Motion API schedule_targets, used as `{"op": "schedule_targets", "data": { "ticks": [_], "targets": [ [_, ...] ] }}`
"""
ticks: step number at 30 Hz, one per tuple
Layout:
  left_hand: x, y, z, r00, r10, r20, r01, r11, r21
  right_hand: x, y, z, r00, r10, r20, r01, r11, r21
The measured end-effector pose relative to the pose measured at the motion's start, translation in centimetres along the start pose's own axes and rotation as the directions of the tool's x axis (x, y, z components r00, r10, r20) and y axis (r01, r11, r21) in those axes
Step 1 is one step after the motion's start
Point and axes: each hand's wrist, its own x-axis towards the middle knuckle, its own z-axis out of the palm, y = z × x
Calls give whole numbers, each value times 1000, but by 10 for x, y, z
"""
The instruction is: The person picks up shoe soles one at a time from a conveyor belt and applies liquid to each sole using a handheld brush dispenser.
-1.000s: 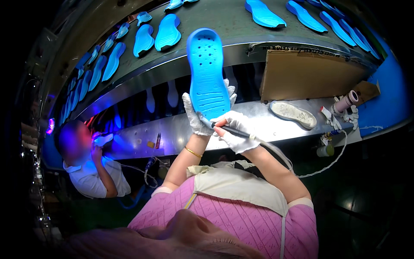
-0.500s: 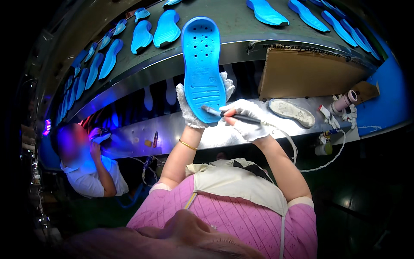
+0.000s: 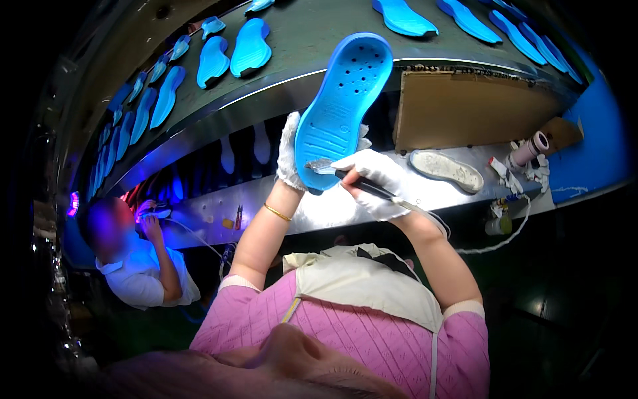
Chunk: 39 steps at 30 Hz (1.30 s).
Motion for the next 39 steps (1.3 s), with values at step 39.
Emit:
{"op": "schedule_targets", "data": {
  "ticks": [39],
  "targets": [
    [2, 1, -19, 967, -193, -165, 217, 965, 144, -11, -13, -57, 988, 91, 124, -51, 955, -292]
  ]
}}
